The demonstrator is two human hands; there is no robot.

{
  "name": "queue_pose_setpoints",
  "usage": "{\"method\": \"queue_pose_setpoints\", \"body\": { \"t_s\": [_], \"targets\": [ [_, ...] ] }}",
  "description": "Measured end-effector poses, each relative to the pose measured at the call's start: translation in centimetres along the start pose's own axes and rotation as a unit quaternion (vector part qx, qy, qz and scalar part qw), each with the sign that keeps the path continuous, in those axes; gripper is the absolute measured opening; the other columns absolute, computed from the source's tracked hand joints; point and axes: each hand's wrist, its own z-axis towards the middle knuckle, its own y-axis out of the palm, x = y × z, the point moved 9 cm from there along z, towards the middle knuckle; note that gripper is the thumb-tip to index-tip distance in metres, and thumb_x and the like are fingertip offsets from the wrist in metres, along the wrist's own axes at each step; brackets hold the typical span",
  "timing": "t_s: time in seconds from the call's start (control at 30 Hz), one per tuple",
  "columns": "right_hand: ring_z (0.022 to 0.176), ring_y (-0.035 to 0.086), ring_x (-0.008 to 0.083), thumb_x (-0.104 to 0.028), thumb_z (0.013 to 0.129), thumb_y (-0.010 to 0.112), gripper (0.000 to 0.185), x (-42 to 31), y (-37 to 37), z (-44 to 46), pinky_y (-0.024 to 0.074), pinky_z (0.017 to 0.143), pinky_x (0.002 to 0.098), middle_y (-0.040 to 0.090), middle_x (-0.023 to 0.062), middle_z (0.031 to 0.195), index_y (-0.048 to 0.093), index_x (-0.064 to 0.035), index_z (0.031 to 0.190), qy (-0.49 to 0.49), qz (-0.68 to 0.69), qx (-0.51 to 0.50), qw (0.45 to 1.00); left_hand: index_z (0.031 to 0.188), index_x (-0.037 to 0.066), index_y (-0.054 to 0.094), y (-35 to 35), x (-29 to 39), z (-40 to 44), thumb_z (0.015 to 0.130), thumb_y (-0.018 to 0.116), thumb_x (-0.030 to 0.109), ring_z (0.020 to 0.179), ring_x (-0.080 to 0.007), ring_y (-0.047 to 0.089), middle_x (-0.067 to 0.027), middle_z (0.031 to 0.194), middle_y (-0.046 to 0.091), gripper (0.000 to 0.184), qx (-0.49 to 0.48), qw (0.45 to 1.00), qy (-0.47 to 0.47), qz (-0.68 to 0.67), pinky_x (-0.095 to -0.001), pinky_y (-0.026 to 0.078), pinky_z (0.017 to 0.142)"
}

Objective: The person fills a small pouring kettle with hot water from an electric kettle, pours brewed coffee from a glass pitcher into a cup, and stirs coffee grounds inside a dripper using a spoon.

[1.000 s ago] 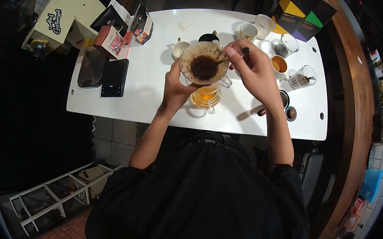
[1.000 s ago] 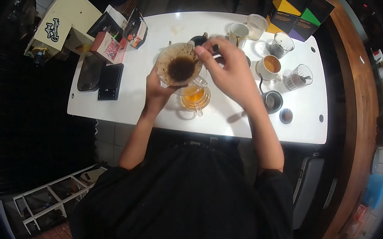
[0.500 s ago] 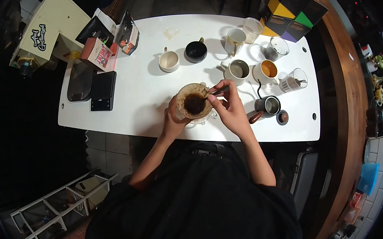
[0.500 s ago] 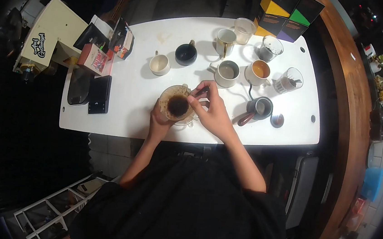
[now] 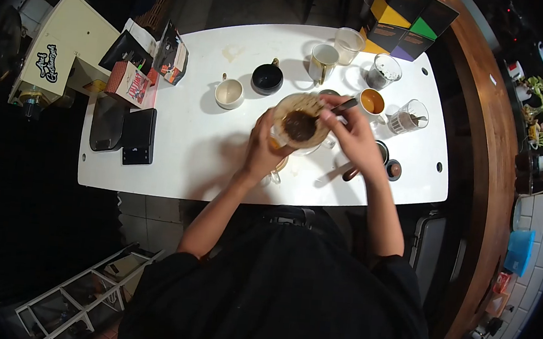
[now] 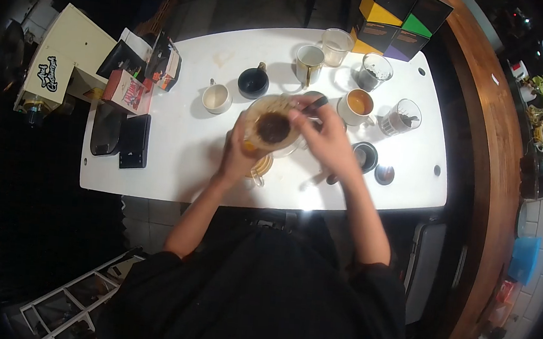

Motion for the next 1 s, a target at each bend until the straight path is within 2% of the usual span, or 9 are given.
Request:
{"method": "queue_pose_setpoints", "body": {
  "t_s": [0.07, 0.13, 0.23, 0.27, 0.4, 0.5, 0.83, 0.9, 1.0],
  "targets": [
    [0.099, 0.068, 0.0161, -0.029, 0.099, 0.070, 0.040, 0.1, -2.5, 1.7, 0.0528, 0.089, 0.0317, 0.072, 0.0115, 0.102, 0.065, -0.0005, 0.126, 0.010, -0.022, 0.010, 1.000, 0.130, -0.002, 0.052, 1.9, 1.1, 2.9, 0.070, 0.092, 0.012, 0.107, -0.0384, 0.069, -0.0208, 0.116, 0.069, 0.074, -0.011, 0.999, 0.030, 0.001, -0.0434, 0.055, 0.089],
    [0.098, 0.070, 0.0171, -0.034, 0.098, 0.071, 0.044, 0.8, -4.7, 3.2, 0.0537, 0.088, 0.0316, 0.073, 0.0136, 0.105, 0.066, -0.0009, 0.126, 0.031, -0.053, 0.030, 0.998, 0.134, 0.000, 0.052, 4.7, 0.9, 5.2, 0.078, 0.087, 0.007, 0.115, -0.0244, 0.068, -0.0153, 0.122, 0.069, 0.067, -0.075, 0.995, -0.013, -0.064, -0.0359, 0.054, 0.097],
    [0.096, 0.071, 0.0182, -0.039, 0.096, 0.071, 0.047, 2.4, -6.9, 5.0, 0.0546, 0.086, 0.0313, 0.074, 0.0145, 0.107, 0.067, -0.0017, 0.124, 0.038, -0.119, 0.037, 0.991, 0.132, 0.000, 0.053, 7.3, 0.0, 7.1, 0.079, 0.087, 0.011, 0.114, -0.0233, 0.068, -0.0144, 0.121, 0.070, 0.065, -0.082, 0.992, -0.032, -0.088, -0.0355, 0.053, 0.098],
    [0.094, 0.072, 0.0177, -0.042, 0.095, 0.071, 0.048, 3.7, -7.4, 5.5, 0.0552, 0.084, 0.0308, 0.074, 0.0137, 0.107, 0.068, -0.0030, 0.123, 0.035, -0.111, 0.038, 0.992, 0.127, 0.001, 0.054, 7.6, -0.6, 7.4, 0.073, 0.092, 0.020, 0.112, -0.0367, 0.068, -0.0194, 0.118, 0.070, 0.069, -0.068, 0.994, -0.034, -0.078, -0.0424, 0.055, 0.096],
    [0.091, 0.071, 0.0159, -0.041, 0.096, 0.072, 0.047, 6.3, -7.8, 6.1, 0.0556, 0.083, 0.0304, 0.074, 0.0107, 0.104, 0.068, -0.0043, 0.126, 0.080, -0.091, 0.011, 0.993, 0.127, 0.002, 0.055, 8.7, -2.0, 7.4, 0.072, 0.092, 0.023, 0.111, -0.0384, 0.068, -0.0195, 0.117, 0.071, 0.070, -0.088, 0.994, -0.046, -0.042, -0.0435, 0.055, 0.095],
    [0.099, 0.066, 0.0165, -0.038, 0.100, 0.067, 0.050, 6.5, -7.5, 5.8, 0.0522, 0.090, 0.0324, 0.071, 0.0115, 0.112, 0.065, 0.0015, 0.130, 0.110, -0.073, -0.026, 0.991, 0.127, 0.002, 0.055, 9.4, -2.5, 7.4, 0.072, 0.092, 0.025, 0.111, -0.0386, 0.068, -0.0191, 0.117, 0.071, 0.070, -0.096, 0.993, -0.043, -0.051, -0.0439, 0.054, 0.095],
    [0.096, 0.065, 0.0158, -0.039, 0.101, 0.066, 0.047, 8.2, -8.7, 6.6, 0.0514, 0.089, 0.0320, 0.071, 0.0093, 0.109, 0.066, 0.0006, 0.128, 0.118, -0.076, 0.000, 0.990, 0.133, 0.005, 0.051, 9.9, -3.1, 7.7, 0.073, 0.092, 0.029, 0.119, -0.0360, 0.065, -0.0187, 0.125, 0.068, 0.077, -0.116, 0.989, -0.090, -0.021, -0.0430, 0.052, 0.100],
    [0.096, 0.071, 0.0161, -0.039, 0.097, 0.070, 0.043, 8.5, -9.1, 6.7, 0.0552, 0.088, 0.0313, 0.075, 0.0092, 0.107, 0.072, -0.0057, 0.124, 0.110, -0.066, 0.022, 0.992, 0.133, 0.004, 0.050, 9.9, -2.5, 7.8, 0.077, 0.090, 0.025, 0.117, -0.0267, 0.067, -0.0139, 0.124, 0.069, 0.072, -0.120, 0.990, -0.075, -0.004, -0.0371, 0.052, 0.099],
    [0.096, 0.071, 0.0170, -0.038, 0.097, 0.070, 0.043, 8.0, -9.5, 6.5, 0.0552, 0.087, 0.0306, 0.075, 0.0098, 0.106, 0.071, -0.0051, 0.123, 0.122, -0.073, 0.045, 0.989, 0.133, 0.004, 0.049, 10.2, -2.4, 8.1, 0.077, 0.091, 0.025, 0.118, -0.0264, 0.067, -0.0142, 0.125, 0.068, 0.072, -0.128, 0.987, -0.097, 0.006, -0.0375, 0.052, 0.099]
  ]
}}
